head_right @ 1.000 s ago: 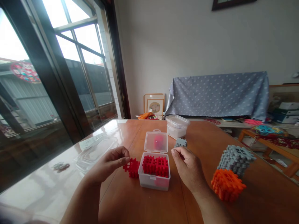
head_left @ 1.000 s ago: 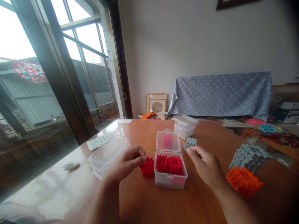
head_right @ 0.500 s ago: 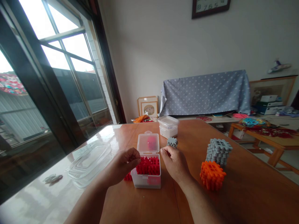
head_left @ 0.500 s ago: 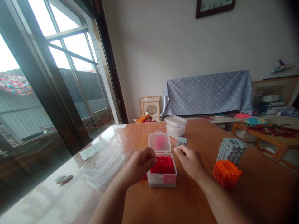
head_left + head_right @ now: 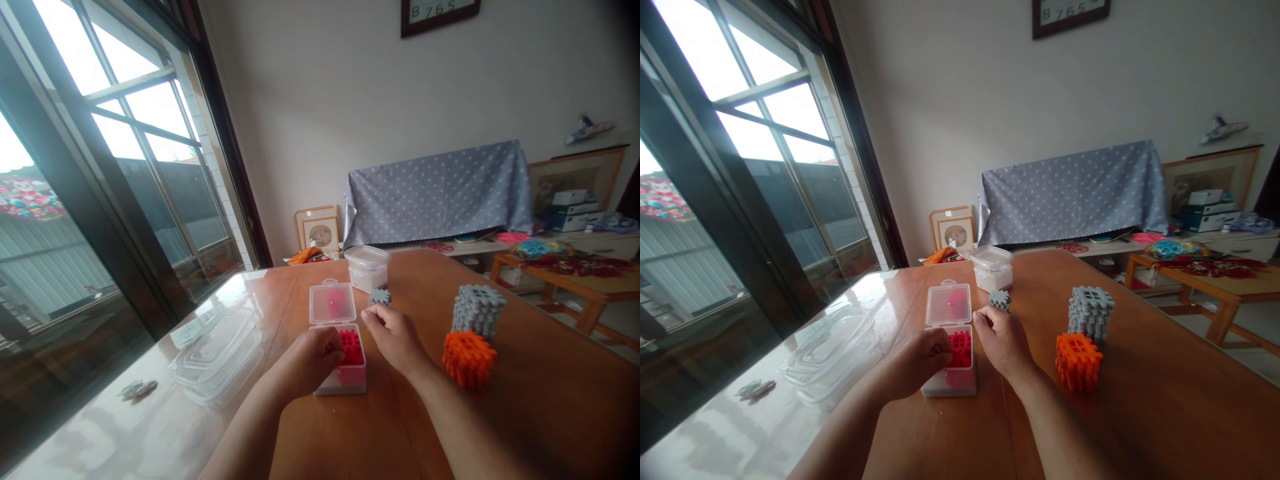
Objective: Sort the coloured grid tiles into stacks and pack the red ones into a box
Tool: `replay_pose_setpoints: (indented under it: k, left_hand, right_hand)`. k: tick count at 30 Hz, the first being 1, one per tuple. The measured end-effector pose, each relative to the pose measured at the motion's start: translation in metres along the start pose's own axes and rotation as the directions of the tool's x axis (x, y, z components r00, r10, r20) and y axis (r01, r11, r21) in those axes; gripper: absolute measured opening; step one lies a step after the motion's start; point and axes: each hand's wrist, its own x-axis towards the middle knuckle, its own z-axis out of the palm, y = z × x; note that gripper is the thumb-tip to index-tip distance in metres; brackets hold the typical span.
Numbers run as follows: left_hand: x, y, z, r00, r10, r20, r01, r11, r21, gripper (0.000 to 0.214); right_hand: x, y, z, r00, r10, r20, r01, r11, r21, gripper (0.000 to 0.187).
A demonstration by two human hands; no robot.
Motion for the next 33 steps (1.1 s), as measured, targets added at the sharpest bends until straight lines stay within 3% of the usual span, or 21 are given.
replay_pose_setpoints:
  k: [7, 14, 21, 28, 33]
  left_hand:
    - [0.001, 0.001, -0.002, 0.996, 0.039, 0.084, -0.043, 0.998, 0.038, 0.010]
    - [0.004, -0.006, -0.001, 0.989, 0.056, 0.137, -0.067, 0.995, 0.077, 0.013]
    - [0.005, -0.003, -0.006, 0.983, 0.060, 0.172, -0.076, 0.994, 0.083, 0.013]
    - [0.007, -0.001, -0.010, 0.978, 0.124, 0.167, -0.132, 0.991, 0.036, 0.013]
    - [0.005, 0.001, -0.011, 0.979, 0.155, 0.134, -0.160, 0.987, 0.025, 0.016]
  right_hand:
    - [0.000, -0.004, -0.002, 1.000, -0.006, 0.005, 0.006, 1.000, 0.008, 0.036]
    - [-0.003, -0.013, -0.004, 0.977, -0.085, 0.196, 0.092, 0.995, -0.027, 0.021]
    - [-0.005, -0.024, -0.011, 0.950, -0.146, 0.276, 0.135, 0.989, 0.058, 0.031]
    - [-0.009, -0.027, -0.009, 0.917, -0.199, 0.345, 0.237, 0.969, -0.071, 0.035]
    - [-0.010, -0.029, -0.008, 0.887, -0.231, 0.400, 0.276, 0.959, -0.058, 0.037]
